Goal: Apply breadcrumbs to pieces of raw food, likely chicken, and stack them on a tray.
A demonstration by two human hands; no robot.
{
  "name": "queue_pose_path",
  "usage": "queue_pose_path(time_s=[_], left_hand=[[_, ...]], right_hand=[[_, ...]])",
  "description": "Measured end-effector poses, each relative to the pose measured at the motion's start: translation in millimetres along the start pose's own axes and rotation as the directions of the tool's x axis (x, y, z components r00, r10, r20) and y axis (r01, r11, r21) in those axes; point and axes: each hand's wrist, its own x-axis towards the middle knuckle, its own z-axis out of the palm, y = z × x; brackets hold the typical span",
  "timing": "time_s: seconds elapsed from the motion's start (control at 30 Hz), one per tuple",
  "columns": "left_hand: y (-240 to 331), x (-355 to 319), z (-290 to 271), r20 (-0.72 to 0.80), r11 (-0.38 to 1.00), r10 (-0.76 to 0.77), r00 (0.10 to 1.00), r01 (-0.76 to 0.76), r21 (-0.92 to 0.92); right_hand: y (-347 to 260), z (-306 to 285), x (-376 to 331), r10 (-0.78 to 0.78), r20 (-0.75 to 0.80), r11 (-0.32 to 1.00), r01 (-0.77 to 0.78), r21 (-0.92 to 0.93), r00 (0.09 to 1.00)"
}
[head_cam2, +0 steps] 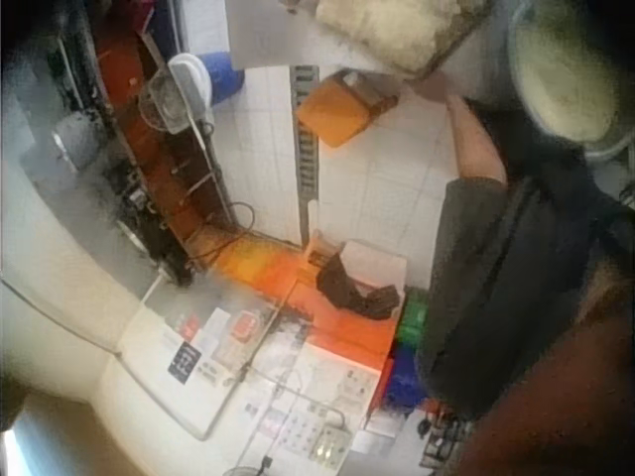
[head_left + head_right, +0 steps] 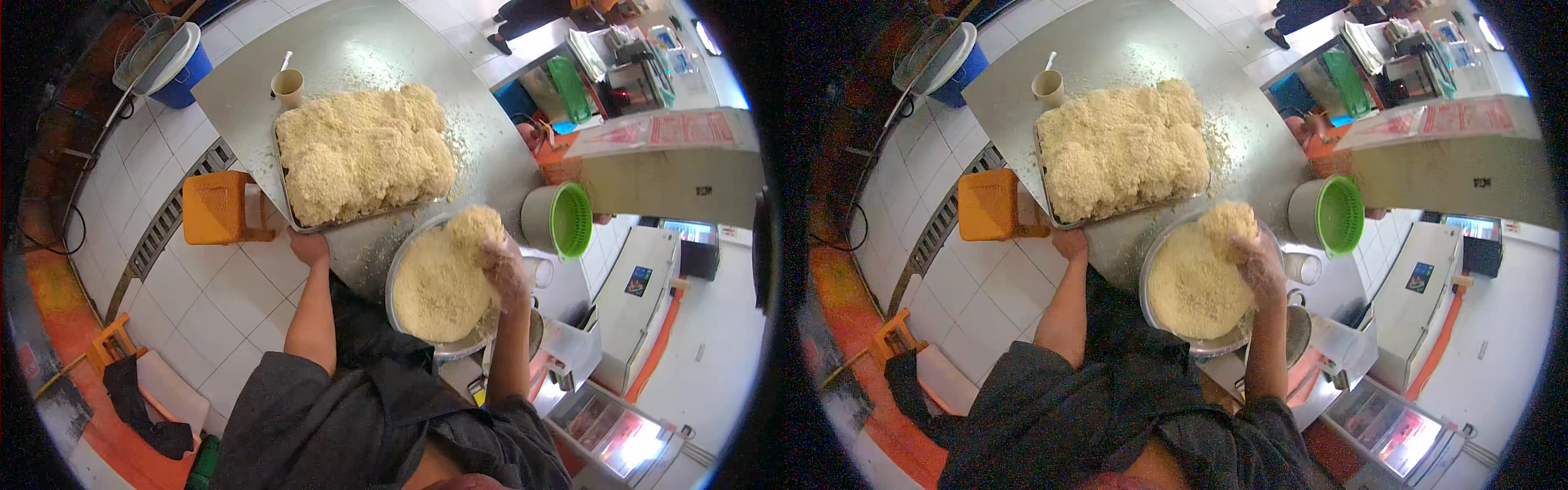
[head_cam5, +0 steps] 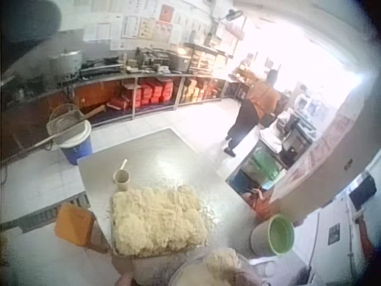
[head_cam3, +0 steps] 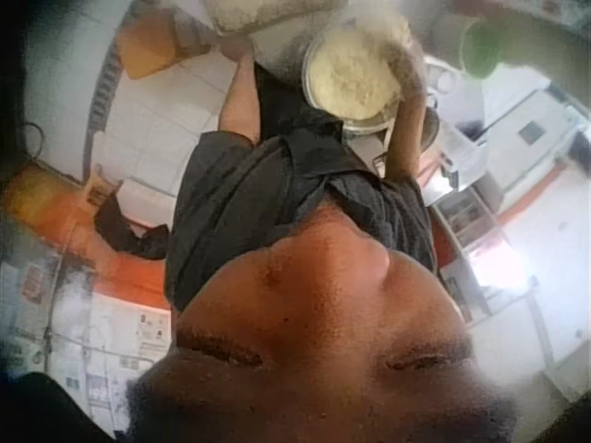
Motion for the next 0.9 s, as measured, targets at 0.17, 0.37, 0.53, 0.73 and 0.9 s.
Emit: queue_pose_path(time_s=[0.17, 0.37, 0.53, 0.73, 0.9], left_hand=[[14.9, -7.2, -5.9, -0.051, 0.999, -0.049, 0.998, 0.05, 0.02], [14.3, -4.7, -3.7, -0.012, 0.999, -0.033, 0.999, 0.034, 0.018], [5.3, 0.2, 2.8, 0.008, 0.997, -0.053, 0.999, 0.053, 0.057], [1.4, -3.5, 2.2, 0.004, 1.0, -0.009, 1.0, 0.009, -0.026], [1.4, -2.7, 4.0, -0.058, 0.998, 0.046, 0.997, -0.044, 0.042]], right_hand=[[-71.5, 78.2, 86.8, -0.346, 0.133, 0.784, 0.364, -0.502, 0.929], [-76.5, 96.3, 215.5, -0.297, 0.07, 0.58, 0.239, -0.779, 0.952], [-99.7, 110.8, 229.0, -0.539, -0.057, 0.19, 0.055, -0.98, 0.84], [-49.8, 130.5, 291.3, -0.534, -0.001, 0.118, 0.074, -0.99, 0.845], [-67.9, 147.8, 262.8, -0.377, -0.013, 0.118, 0.034, -0.992, 0.926]])
